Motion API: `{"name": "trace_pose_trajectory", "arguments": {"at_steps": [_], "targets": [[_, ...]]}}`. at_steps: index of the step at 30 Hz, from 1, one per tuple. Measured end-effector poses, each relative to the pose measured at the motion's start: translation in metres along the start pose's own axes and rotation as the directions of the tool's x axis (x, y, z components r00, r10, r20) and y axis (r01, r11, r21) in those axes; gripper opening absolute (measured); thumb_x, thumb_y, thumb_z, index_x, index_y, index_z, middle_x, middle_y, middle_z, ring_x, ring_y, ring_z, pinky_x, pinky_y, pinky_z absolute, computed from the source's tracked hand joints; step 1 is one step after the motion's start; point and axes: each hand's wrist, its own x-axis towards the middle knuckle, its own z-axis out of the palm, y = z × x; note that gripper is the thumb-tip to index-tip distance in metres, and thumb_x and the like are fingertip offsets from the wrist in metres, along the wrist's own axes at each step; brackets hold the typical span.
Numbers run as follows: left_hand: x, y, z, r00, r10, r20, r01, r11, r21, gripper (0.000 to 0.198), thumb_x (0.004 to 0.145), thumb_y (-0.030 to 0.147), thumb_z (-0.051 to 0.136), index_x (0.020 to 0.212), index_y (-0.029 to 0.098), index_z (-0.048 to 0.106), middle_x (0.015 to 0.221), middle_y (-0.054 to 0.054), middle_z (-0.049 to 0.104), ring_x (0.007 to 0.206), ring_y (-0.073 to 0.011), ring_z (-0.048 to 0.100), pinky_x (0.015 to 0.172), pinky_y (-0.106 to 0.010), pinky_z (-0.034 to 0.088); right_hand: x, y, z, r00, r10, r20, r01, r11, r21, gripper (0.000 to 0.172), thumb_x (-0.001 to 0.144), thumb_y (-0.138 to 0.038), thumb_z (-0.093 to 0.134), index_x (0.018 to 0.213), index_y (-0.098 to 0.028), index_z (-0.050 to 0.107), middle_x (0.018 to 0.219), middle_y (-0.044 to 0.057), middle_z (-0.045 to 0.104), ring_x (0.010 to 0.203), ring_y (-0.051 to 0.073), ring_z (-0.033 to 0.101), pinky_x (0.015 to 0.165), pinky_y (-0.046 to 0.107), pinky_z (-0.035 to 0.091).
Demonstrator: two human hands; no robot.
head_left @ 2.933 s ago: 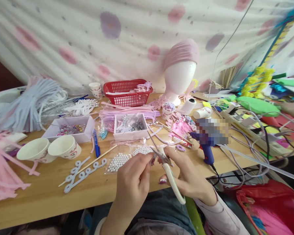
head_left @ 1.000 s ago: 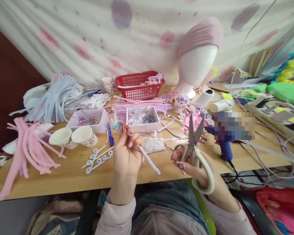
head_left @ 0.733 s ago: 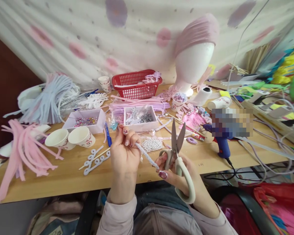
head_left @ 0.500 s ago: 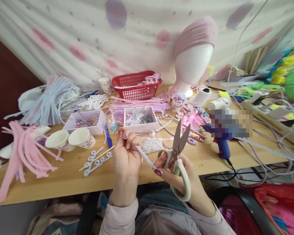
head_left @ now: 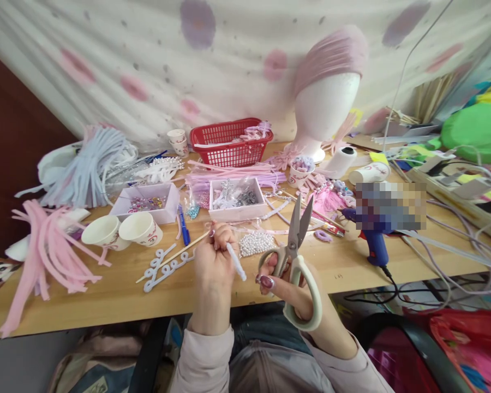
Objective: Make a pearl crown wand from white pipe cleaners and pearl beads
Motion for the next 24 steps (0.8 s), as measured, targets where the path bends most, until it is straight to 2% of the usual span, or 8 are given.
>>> {"name": "trace_pose_trajectory", "arguments": {"at_steps": [4, 7, 9, 11, 14, 16, 19, 24], "targets": [[0.000, 0.000, 0.000, 1.000, -0.027, -0.005, 0.027, 1.000, 0.001, 0.047, 0.104, 0.008, 0.010, 0.061, 0.021, 0.025, 0.054, 0.010, 0.017, 0.036, -0.0012, 0.023, 0.035, -0.009, 0.022, 0.002, -0.006, -0.011, 0.995, -0.064, -0.081, 0.045, 0.975, -0.218, 0.029, 0.072, -0.041, 0.077, 0.081, -0.019, 0.061, 0.073, 0.002, 0.068, 0.061, 0.015, 0.062, 0.058, 0.028, 0.051], [0.001, 0.001, 0.000, 1.000, -0.029, 0.003, 0.029, 1.000, -0.005, 0.047, 0.104, 0.008, 0.010, 0.063, 0.020, 0.029, 0.054, 0.010, 0.020, 0.036, -0.0009, 0.024, 0.035, -0.009, 0.023, 0.009, -0.010, -0.036, 0.972, -0.196, -0.130, 0.108, 0.863, -0.494, 0.027, 0.078, -0.043, 0.068, 0.089, -0.020, 0.063, 0.083, 0.006, 0.069, 0.071, 0.019, 0.063, 0.064, 0.030, 0.050], [0.002, 0.003, -0.001, 1.000, -0.027, 0.007, 0.027, 1.000, -0.012, 0.047, 0.104, 0.008, 0.010, 0.064, 0.020, 0.032, 0.054, 0.010, 0.021, 0.035, -0.0012, 0.025, 0.035, -0.009, 0.023, 0.017, -0.013, -0.056, 0.947, -0.277, -0.160, 0.068, 0.662, -0.746, 0.023, 0.080, -0.041, 0.063, 0.089, -0.019, 0.062, 0.079, 0.006, 0.066, 0.068, 0.021, 0.061, 0.062, 0.031, 0.046], [0.003, 0.003, -0.001, 1.000, -0.025, 0.007, 0.026, 0.999, -0.021, 0.048, 0.103, 0.008, 0.009, 0.064, 0.020, 0.034, 0.053, 0.010, 0.022, 0.035, -0.0017, 0.026, 0.034, -0.009, 0.023, 0.024, -0.014, -0.074, 0.914, -0.368, -0.171, -0.031, 0.358, -0.933, 0.016, 0.080, -0.036, 0.059, 0.080, -0.019, 0.059, 0.074, 0.006, 0.064, 0.067, 0.023, 0.060, 0.061, 0.033, 0.042], [0.004, 0.004, 0.000, 1.000, -0.023, 0.007, 0.023, 0.999, -0.034, 0.048, 0.103, 0.008, 0.008, 0.067, 0.019, 0.037, 0.051, 0.010, 0.025, 0.034, -0.0018, 0.027, 0.034, -0.009, 0.023, 0.033, -0.014, -0.092, 0.913, -0.400, -0.085, -0.106, -0.031, -0.994, 0.013, 0.081, -0.028, 0.056, 0.070, -0.020, 0.053, 0.069, 0.008, 0.064, 0.071, 0.026, 0.062, 0.063, 0.033, 0.040], [0.003, 0.003, 0.001, 1.000, -0.019, 0.013, 0.020, 0.999, -0.041, 0.048, 0.103, 0.008, 0.007, 0.069, 0.018, 0.040, 0.050, 0.010, 0.026, 0.033, -0.0018, 0.028, 0.033, -0.009, 0.022, 0.036, -0.014, -0.097, 0.927, -0.373, -0.032, -0.102, -0.170, -0.980, 0.015, 0.082, -0.025, 0.055, 0.069, -0.020, 0.051, 0.069, 0.009, 0.064, 0.072, 0.026, 0.063, 0.063, 0.032, 0.039], [0.001, 0.002, 0.002, 0.999, -0.005, 0.046, 0.007, 0.999, -0.050, 0.044, 0.104, 0.011, 0.012, 0.074, 0.017, 0.044, 0.048, 0.010, 0.032, 0.032, -0.0021, 0.028, 0.032, -0.012, 0.021, 0.039, -0.017, -0.100, 0.949, -0.316, -0.012, -0.102, -0.269, -0.958, 0.016, 0.084, -0.023, 0.056, 0.068, -0.020, 0.052, 0.070, 0.009, 0.066, 0.072, 0.026, 0.064, 0.059, 0.030, 0.037], [0.000, 0.002, -0.003, 0.985, 0.057, 0.166, -0.058, 0.998, -0.002, 0.045, 0.105, 0.017, 0.015, 0.074, 0.016, 0.047, 0.047, 0.009, 0.037, 0.033, -0.0030, 0.028, 0.032, -0.015, 0.020, 0.044, -0.029, -0.097, 0.983, -0.151, -0.105, -0.147, -0.301, -0.942, 0.016, 0.086, -0.024, 0.057, 0.070, -0.020, 0.055, 0.073, 0.009, 0.068, 0.072, 0.026, 0.066, 0.055, 0.030, 0.034]]}}
